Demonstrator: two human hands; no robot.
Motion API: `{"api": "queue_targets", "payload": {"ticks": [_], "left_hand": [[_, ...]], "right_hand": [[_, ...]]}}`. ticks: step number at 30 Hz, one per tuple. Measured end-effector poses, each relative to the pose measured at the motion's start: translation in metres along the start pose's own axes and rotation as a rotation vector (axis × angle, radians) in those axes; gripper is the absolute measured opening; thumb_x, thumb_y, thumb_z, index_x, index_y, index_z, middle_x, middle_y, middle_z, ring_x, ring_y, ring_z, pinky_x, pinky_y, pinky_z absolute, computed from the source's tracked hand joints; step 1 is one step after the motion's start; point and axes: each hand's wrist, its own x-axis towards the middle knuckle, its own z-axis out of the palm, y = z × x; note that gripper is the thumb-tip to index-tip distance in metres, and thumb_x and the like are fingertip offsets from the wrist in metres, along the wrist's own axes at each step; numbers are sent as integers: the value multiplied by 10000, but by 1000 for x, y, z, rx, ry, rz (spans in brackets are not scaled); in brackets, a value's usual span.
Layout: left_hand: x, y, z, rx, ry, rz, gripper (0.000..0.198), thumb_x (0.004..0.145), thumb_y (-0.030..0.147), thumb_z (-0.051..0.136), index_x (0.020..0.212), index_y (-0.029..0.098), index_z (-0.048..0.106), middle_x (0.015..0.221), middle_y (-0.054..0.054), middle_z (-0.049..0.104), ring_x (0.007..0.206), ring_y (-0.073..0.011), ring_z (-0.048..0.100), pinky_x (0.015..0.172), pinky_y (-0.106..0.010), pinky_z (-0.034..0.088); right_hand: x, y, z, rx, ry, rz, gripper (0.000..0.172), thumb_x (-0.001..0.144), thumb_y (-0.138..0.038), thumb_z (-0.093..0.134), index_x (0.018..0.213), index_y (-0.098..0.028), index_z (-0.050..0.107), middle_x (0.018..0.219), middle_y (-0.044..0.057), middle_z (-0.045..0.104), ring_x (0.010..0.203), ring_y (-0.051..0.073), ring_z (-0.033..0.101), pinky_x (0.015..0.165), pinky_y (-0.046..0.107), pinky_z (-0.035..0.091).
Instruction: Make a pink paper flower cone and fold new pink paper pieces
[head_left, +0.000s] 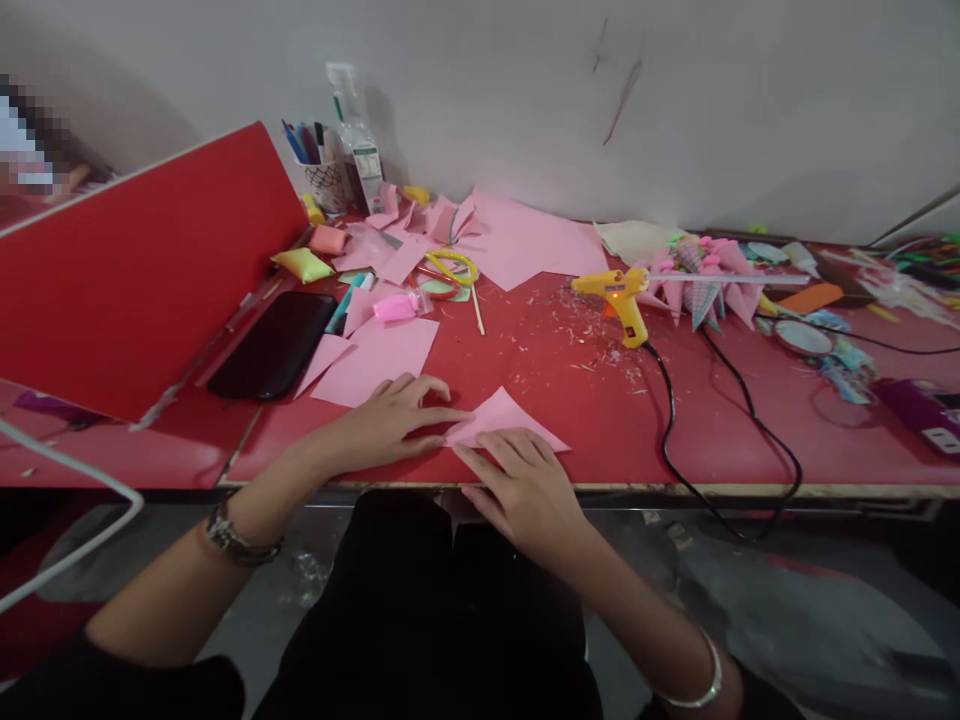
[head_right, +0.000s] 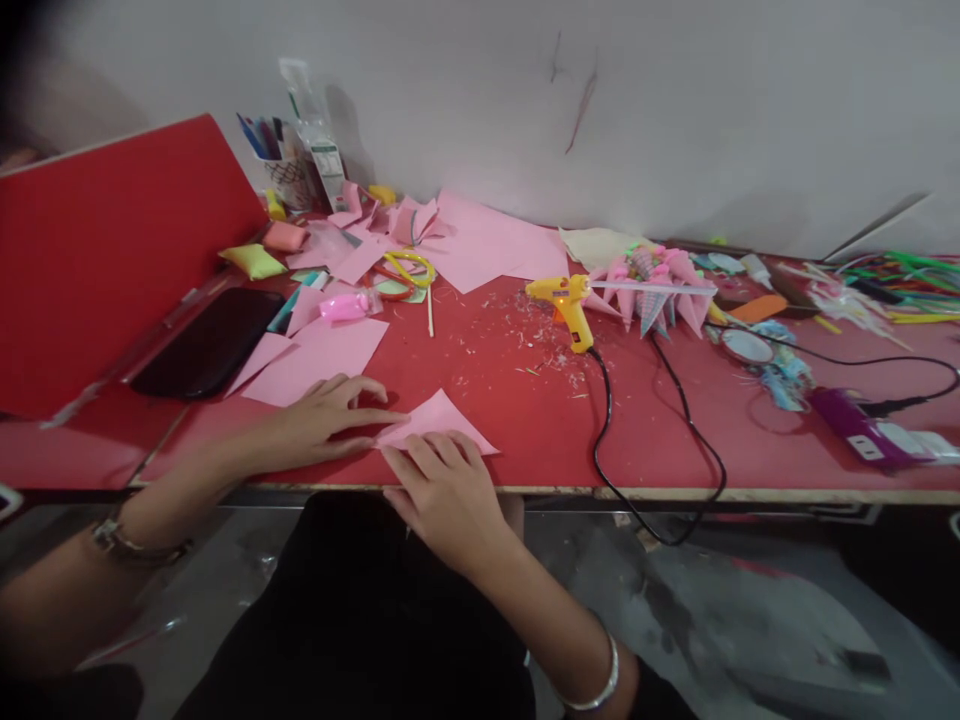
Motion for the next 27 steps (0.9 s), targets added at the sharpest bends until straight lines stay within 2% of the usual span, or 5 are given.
{"api": "queue_targets", "payload": {"ticks": [11,17,27], "left_hand": [[1,3,-5,-3,-47,-34,353,825,326,397,1168,402,429,1093,-13,405,1004,-184,387,888,-357,295],[2,3,-7,12,-89,-46,339,827,329,388,1152,396,452,1076,-13,407,969,-186,395,888,-363,292],[3,0,-6,-20,-92,-33,341,816,338,414,1149,405,446,1079,-12,401,994,-193,389,887,-375,287]], "right_hand": [[-22,15,-18,-11,38,194,292,803,-391,432,1000,-273,612,1165,65,500,1148,253,355,914,432,316],[-37,22,-22,15,77,314,286,813,-361,413,983,-270,625,1166,67,486,1150,254,353,891,435,358],[-50,29,-26,-42,104,359,293,827,-322,389,939,-227,643,1141,94,476,1116,257,386,868,434,383]]}}
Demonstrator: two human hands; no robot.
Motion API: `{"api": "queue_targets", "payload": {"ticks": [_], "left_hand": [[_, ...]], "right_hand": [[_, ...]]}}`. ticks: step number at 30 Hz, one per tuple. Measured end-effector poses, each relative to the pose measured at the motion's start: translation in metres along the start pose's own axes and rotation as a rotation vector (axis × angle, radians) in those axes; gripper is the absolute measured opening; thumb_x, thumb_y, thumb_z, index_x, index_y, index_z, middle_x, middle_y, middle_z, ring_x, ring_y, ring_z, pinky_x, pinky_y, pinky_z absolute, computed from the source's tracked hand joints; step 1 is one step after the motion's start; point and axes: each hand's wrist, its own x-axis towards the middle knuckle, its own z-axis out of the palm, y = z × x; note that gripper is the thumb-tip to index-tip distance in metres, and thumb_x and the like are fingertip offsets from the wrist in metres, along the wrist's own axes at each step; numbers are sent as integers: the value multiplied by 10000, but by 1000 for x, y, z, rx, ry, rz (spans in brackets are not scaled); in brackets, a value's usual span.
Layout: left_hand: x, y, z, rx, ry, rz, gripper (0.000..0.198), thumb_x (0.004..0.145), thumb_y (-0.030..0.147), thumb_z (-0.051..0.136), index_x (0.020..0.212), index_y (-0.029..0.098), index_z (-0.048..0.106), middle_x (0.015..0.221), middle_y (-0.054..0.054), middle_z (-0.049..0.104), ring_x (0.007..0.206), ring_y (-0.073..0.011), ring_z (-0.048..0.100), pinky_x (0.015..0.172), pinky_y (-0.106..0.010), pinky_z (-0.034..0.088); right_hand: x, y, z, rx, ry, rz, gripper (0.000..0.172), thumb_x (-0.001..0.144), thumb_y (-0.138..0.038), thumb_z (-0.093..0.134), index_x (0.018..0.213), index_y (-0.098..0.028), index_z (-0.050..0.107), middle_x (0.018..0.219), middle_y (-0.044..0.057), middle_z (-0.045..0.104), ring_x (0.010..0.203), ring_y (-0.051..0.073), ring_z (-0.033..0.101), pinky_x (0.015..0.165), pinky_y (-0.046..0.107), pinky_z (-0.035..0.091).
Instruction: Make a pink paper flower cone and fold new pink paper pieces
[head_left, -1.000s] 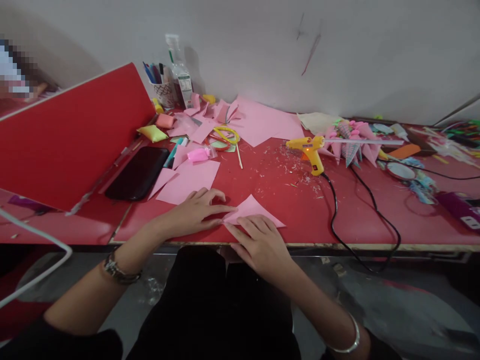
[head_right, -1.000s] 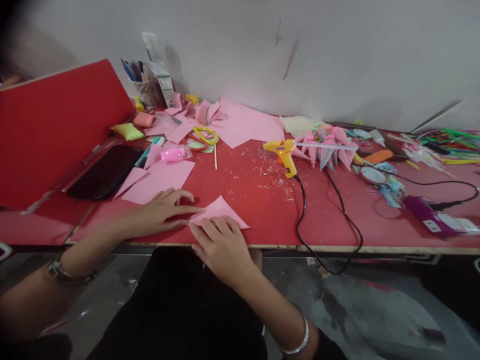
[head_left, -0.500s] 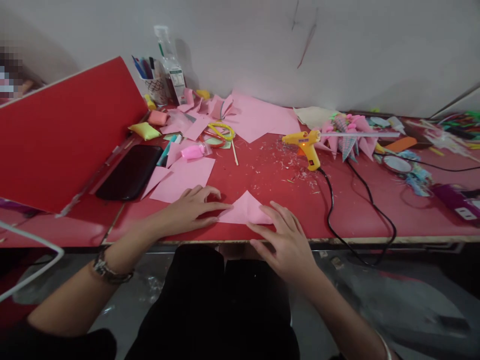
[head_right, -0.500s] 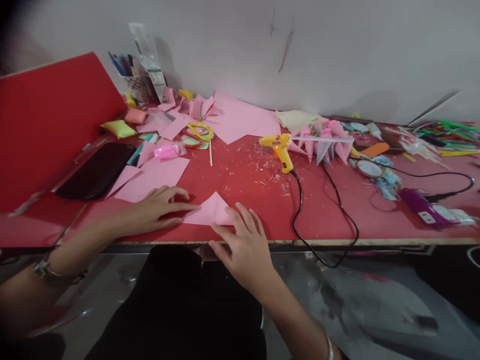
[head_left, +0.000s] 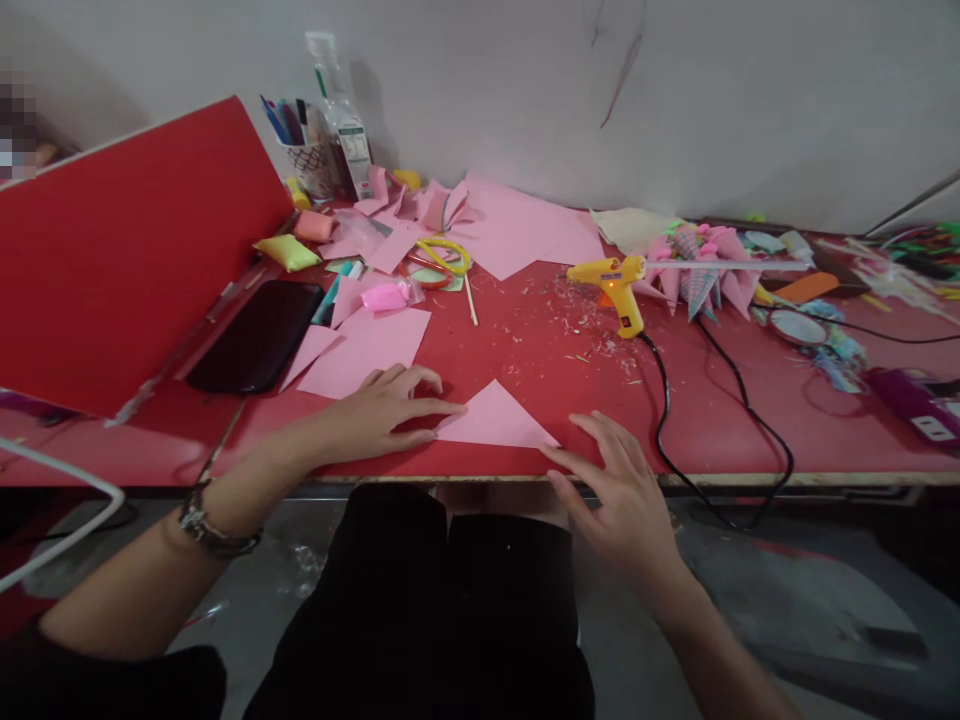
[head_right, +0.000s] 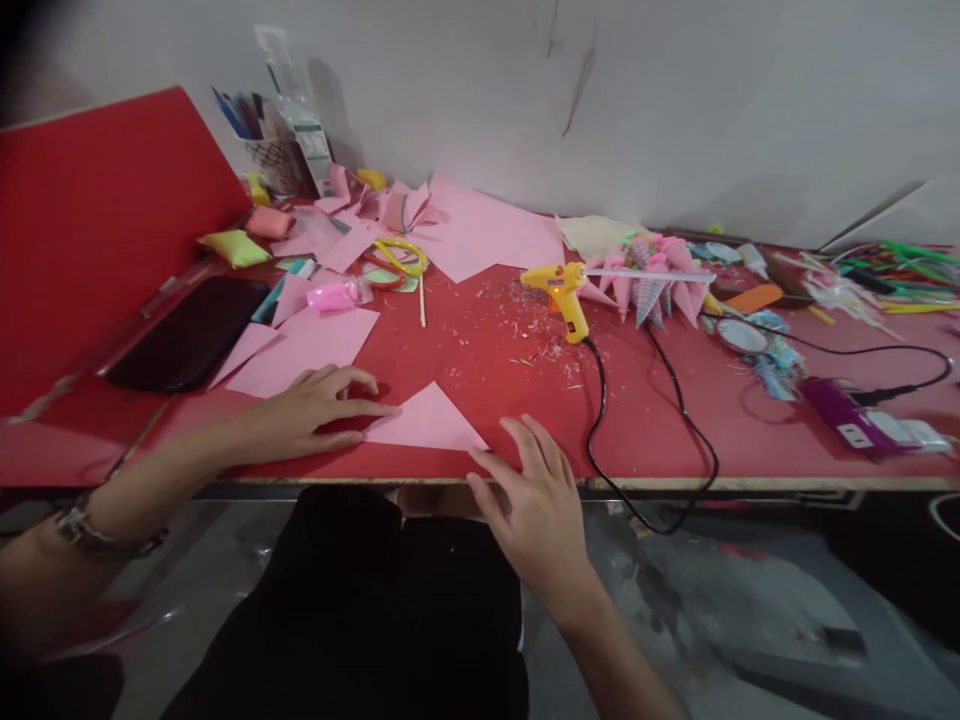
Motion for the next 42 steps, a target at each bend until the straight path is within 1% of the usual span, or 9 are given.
{"api": "queue_targets", "payload": {"ticks": [10,15,20,22,25,29,34,38,42], "left_hand": [[1,1,-3,-13,-27,-5,341,814,323,415,1146,390,455,1083,-19,401,1002,-198,390,885,-378,287],[1,5,-2,29,11,54,337,815,301,397,1144,318,465,1089,-37,422,1019,-204,400,882,-380,286],[-1,18,-2,47,57,115,312,796,208,381,1090,244,480,1116,-51,469,1003,-188,436,875,-377,276],[-3,24,-2,39,66,128,307,773,228,425,1075,238,478,1122,-47,478,997,-190,445,880,-378,266],[-5,31,-2,35,77,146,339,732,311,511,1055,214,480,1119,-45,492,992,-196,452,889,-365,257],[-2,43,-2,74,114,159,388,705,413,562,1011,181,505,1059,-47,536,952,-198,475,851,-333,285],[11,64,-9,180,300,293,166,830,278,413,867,183,544,844,0,613,795,-142,530,732,-274,327],[20,76,-21,409,533,352,221,831,198,363,688,174,529,607,21,583,570,-122,509,601,-261,334],[22,74,-27,575,750,319,210,804,165,385,622,170,489,493,45,538,452,-94,476,510,-241,309]], "right_hand": [[-7,11,-5,-13,0,17,286,825,-308,394,953,-211,631,1080,95,531,1012,241,474,815,414,422],[-1,11,-2,27,10,-24,254,823,-286,400,895,-164,611,997,106,574,934,223,527,795,387,435],[13,3,6,85,-35,-248,481,777,-430,456,1118,-92,466,1181,154,479,1117,250,414,898,395,384],[15,-1,9,56,-89,-362,473,791,-403,449,1156,-102,442,1191,130,489,1122,246,410,909,396,373],[13,-3,12,27,-61,-429,281,850,-248,371,1029,-122,547,1022,98,600,935,208,527,804,349,430],[13,2,5,124,-1,-473,321,875,-221,310,854,-142,621,741,60,640,643,147,541,574,260,437],[31,0,-13,233,42,-437,272,855,-246,383,804,-134,625,668,54,619,609,124,523,565,227,411],[53,-13,-23,300,69,-415,291,850,-218,383,672,-129,595,598,36,575,577,105,501,558,201,390],[71,-26,-27,426,80,-325,270,820,-209,437,584,-143,549,512,-15,509,485,70,453,494,171,351]]}}
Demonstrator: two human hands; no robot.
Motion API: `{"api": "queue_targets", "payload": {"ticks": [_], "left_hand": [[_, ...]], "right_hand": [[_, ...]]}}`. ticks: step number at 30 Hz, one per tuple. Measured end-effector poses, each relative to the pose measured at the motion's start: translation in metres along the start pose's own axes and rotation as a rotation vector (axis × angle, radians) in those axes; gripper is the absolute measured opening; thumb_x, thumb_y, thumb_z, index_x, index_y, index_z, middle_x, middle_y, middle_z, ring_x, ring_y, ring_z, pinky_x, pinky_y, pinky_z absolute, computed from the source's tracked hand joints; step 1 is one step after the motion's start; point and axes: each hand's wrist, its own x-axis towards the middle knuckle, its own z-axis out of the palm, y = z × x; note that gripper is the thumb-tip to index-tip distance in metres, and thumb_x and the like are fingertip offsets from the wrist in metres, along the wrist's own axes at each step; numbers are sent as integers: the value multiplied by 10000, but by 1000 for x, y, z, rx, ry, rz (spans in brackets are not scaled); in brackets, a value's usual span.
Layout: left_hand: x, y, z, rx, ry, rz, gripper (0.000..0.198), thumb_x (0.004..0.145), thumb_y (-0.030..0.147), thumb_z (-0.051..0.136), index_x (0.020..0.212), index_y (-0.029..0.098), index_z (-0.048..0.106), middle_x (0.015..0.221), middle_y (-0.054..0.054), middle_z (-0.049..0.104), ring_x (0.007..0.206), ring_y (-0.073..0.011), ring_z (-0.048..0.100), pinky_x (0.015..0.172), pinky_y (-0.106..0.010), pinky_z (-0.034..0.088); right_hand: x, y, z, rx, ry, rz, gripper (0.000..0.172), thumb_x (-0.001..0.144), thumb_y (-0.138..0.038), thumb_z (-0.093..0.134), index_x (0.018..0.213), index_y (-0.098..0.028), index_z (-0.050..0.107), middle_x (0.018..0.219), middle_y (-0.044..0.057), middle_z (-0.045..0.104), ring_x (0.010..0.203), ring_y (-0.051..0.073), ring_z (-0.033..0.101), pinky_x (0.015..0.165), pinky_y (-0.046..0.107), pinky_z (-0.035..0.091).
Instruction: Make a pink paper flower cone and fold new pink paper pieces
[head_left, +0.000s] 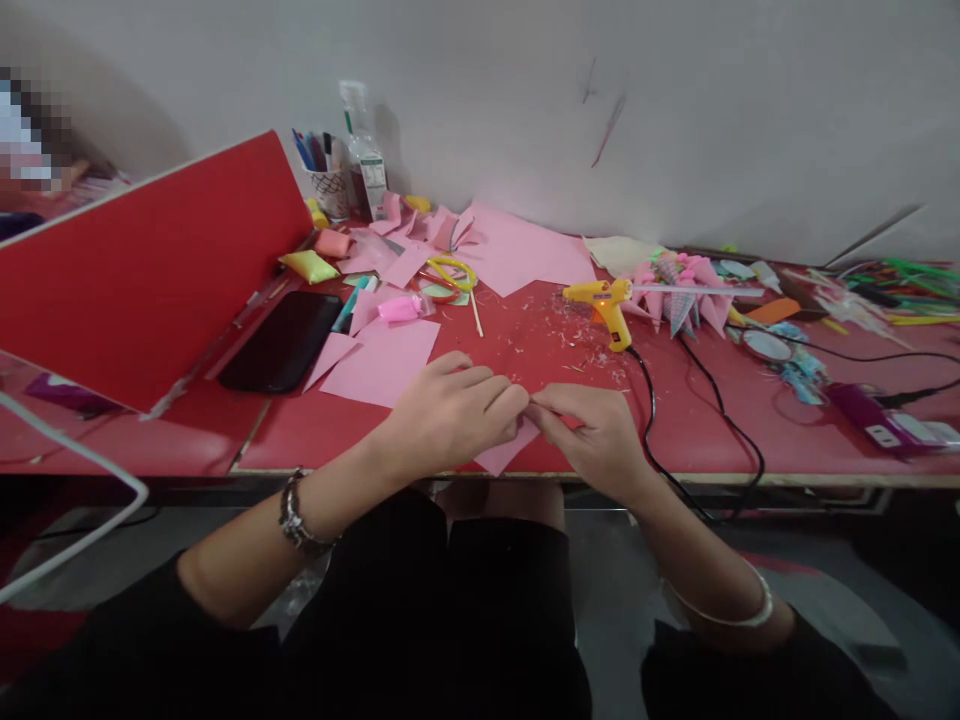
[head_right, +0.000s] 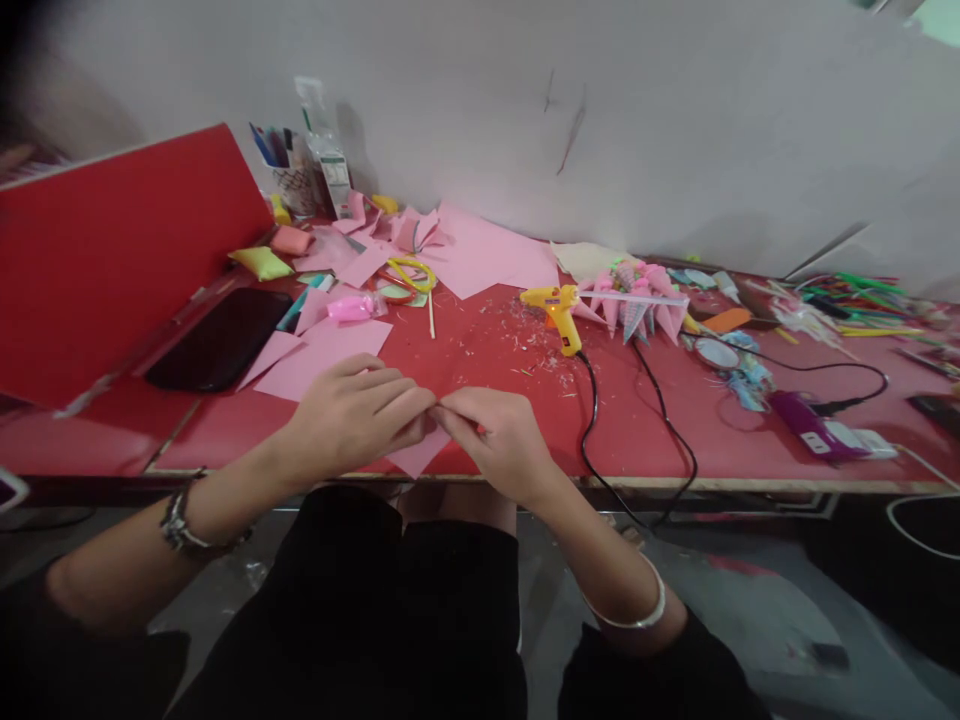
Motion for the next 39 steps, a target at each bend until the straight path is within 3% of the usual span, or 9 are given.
{"api": "queue_targets", "payload": {"ticks": [6,11,15,17,21,26,30,34,39], "left_hand": [[-10,-16,4,85,97,-35,227,776,155,412,557,170,467,384,69,482,348,-66,425,410,-216,251],[-29,-41,5,158,7,-122,230,722,129,396,520,172,497,349,48,473,334,-84,417,408,-214,262],[-39,-58,5,192,-158,-468,230,714,171,384,538,167,533,390,5,508,381,-120,451,401,-228,239],[-36,-59,4,0,-182,-606,243,757,218,364,638,152,566,483,-9,563,436,-116,484,419,-213,283],[-22,-50,-4,-621,-289,-452,261,796,288,357,848,151,573,741,-21,638,643,-114,558,581,-208,406],[-17,-49,-10,-953,-318,-410,399,825,335,253,751,141,594,710,-45,642,646,-135,571,585,-226,419],[-14,-54,-4,-870,-386,-521,416,836,345,288,643,149,600,602,-18,614,563,-117,546,550,-210,390],[-5,-59,9,-646,-365,-528,463,858,302,264,551,150,576,507,6,549,480,-95,486,520,-201,345],[1,-64,28,-637,-323,-482,449,860,299,247,537,151,521,499,9,542,465,-95,480,496,-199,326]], "right_hand": [[13,3,-1,170,-23,157,267,805,-225,452,555,-151,512,468,-43,488,429,46,444,446,150,323],[10,16,-14,179,42,246,237,793,-246,453,586,-157,528,451,-42,492,406,55,443,427,162,324],[8,23,-22,214,92,326,232,786,-274,456,597,-157,523,451,-38,483,399,61,435,408,171,321],[9,24,-21,253,61,321,246,784,-284,454,581,-159,513,461,-36,484,408,61,433,410,175,323],[16,26,-12,301,2,261,260,786,-268,445,556,-159,497,494,-31,495,452,65,447,447,181,340],[25,36,-6,296,41,289,228,779,-252,445,593,-148,524,495,-27,509,449,70,459,439,180,345],[34,46,-3,210,67,245,233,786,-256,437,614,-144,546,528,-11,545,494,94,501,477,195,377],[47,52,3,-136,102,95,186,790,-215,437,753,-138,602,726,59,612,708,165,546,666,285,412],[63,49,17,-423,122,-76,155,765,-177,453,807,-192,602,832,49,607,797,173,522,899,412,267]]}}
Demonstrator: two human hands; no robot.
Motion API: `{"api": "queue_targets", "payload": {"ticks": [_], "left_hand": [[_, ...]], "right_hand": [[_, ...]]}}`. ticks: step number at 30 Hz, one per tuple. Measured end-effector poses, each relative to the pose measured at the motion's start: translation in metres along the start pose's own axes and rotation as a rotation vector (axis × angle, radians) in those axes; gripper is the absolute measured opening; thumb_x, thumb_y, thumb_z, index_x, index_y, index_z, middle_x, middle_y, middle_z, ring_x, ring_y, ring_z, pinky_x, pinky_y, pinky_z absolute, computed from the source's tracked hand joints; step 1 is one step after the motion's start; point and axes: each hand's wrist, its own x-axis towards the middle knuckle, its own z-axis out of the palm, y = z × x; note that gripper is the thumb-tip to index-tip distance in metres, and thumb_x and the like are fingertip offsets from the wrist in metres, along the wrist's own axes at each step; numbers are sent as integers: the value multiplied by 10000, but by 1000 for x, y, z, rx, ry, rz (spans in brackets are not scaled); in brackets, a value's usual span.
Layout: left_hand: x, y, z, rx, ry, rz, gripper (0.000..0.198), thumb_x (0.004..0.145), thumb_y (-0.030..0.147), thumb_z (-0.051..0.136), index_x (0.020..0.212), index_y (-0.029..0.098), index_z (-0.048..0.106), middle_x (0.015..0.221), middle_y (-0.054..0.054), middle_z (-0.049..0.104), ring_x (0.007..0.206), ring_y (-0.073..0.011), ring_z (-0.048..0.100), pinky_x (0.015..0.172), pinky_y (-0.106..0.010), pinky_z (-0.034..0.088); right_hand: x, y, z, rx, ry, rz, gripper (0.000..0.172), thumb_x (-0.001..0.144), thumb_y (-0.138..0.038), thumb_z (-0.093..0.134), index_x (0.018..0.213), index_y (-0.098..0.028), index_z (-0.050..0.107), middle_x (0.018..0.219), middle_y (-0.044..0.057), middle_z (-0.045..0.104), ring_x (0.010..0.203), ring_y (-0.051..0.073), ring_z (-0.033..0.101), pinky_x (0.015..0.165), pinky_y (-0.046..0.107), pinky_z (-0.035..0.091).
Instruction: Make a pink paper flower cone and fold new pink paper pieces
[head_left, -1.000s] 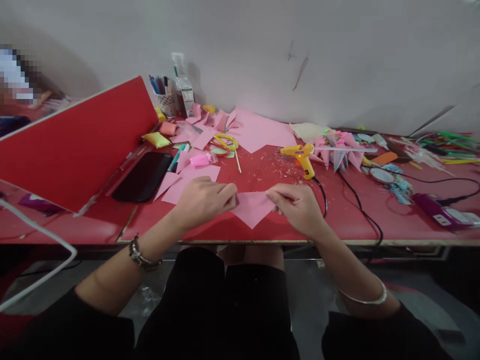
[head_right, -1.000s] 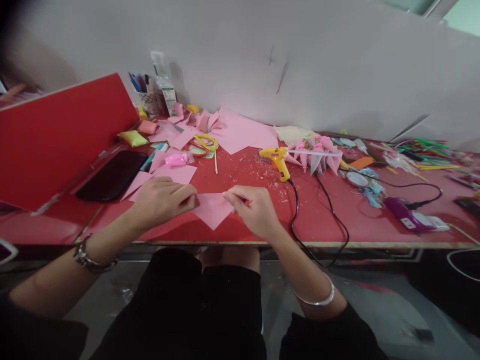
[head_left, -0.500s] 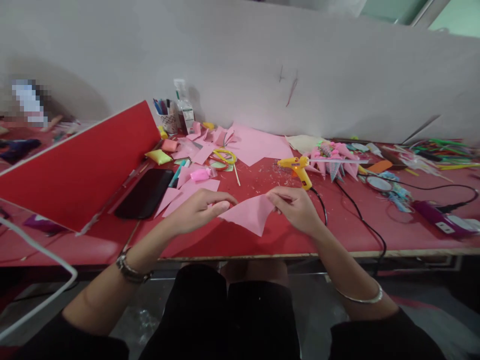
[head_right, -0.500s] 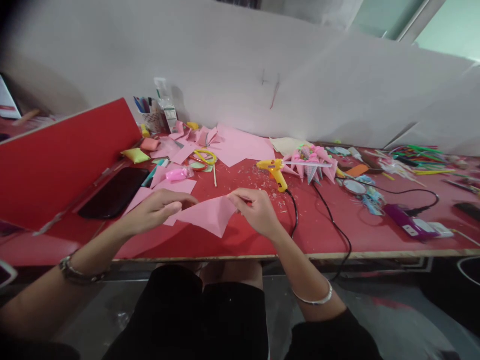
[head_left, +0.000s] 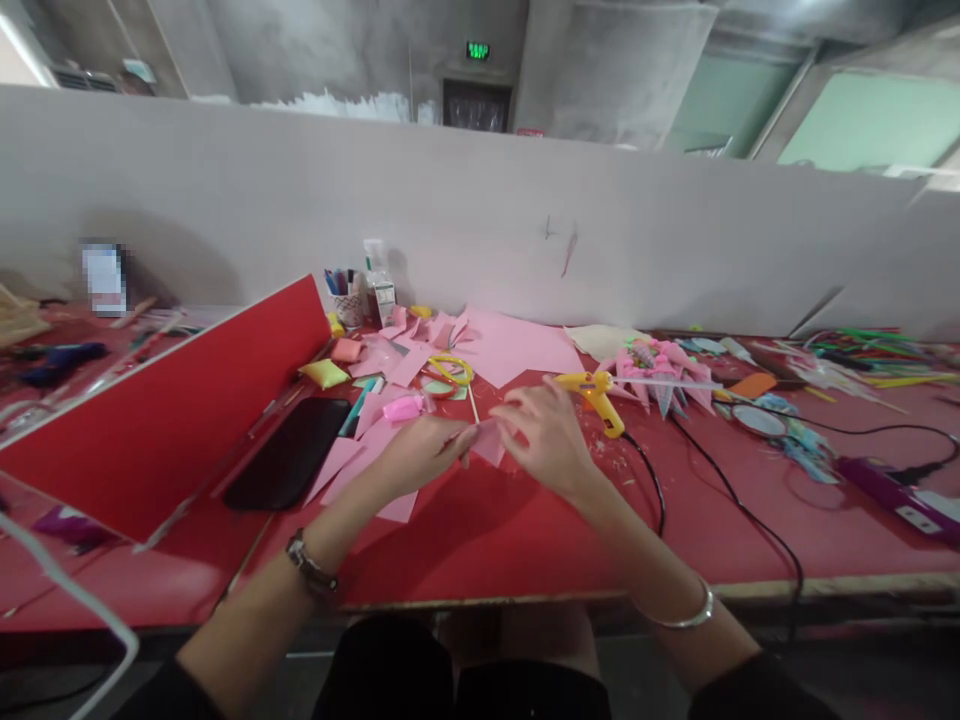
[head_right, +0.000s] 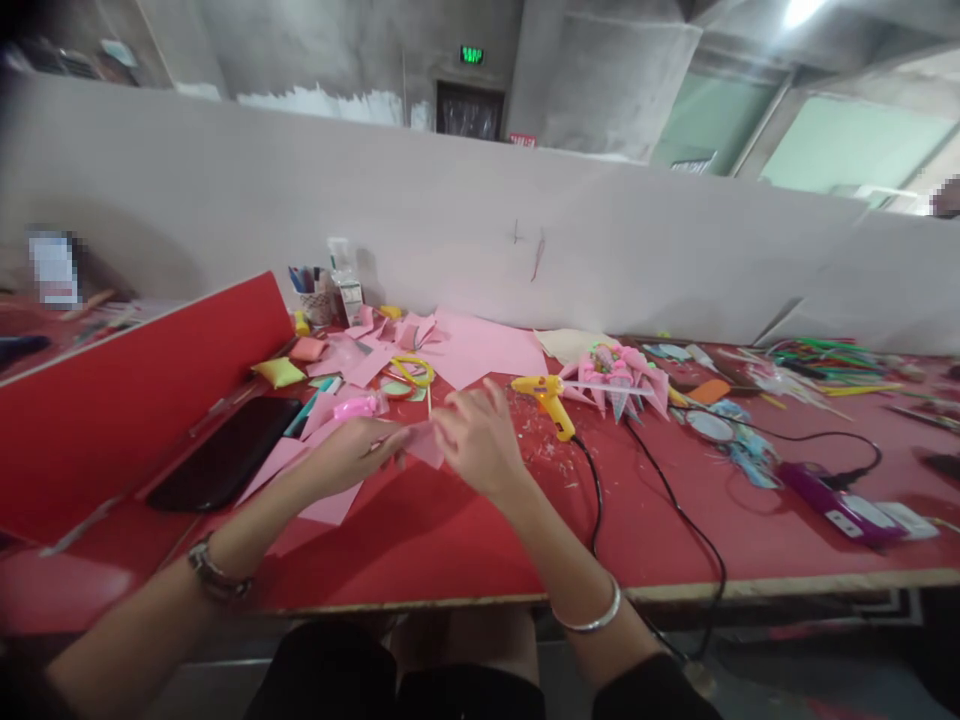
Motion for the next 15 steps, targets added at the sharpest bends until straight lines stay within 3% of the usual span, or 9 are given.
{"api": "queue_targets", "payload": {"ticks": [4,6,9,15], "left_hand": [[6,-8,11,-96,74,-22,427,835,333,272,462,167,400,432,23,461,414,-95,439,443,-201,303],[7,-12,16,-131,110,-51,415,824,349,285,455,177,362,412,29,438,400,-97,433,427,-202,296],[6,-15,19,-190,120,-75,412,832,350,267,469,181,365,406,28,468,400,-98,461,430,-199,319],[5,-18,8,-254,157,-127,452,824,367,261,422,186,366,369,18,494,369,-94,460,417,-200,336]], "right_hand": [[8,-9,16,130,-51,-63,153,708,-109,427,638,-177,545,605,-5,577,600,118,496,842,329,324],[10,-11,23,187,-83,-11,144,673,-107,432,571,-174,508,524,-19,534,522,106,452,691,262,370],[11,-9,28,300,-117,109,144,654,-121,418,534,-174,477,495,-28,491,483,93,414,508,201,310],[8,3,20,448,-137,252,123,627,-140,395,521,-171,450,485,-43,423,463,75,372,469,180,264]]}}
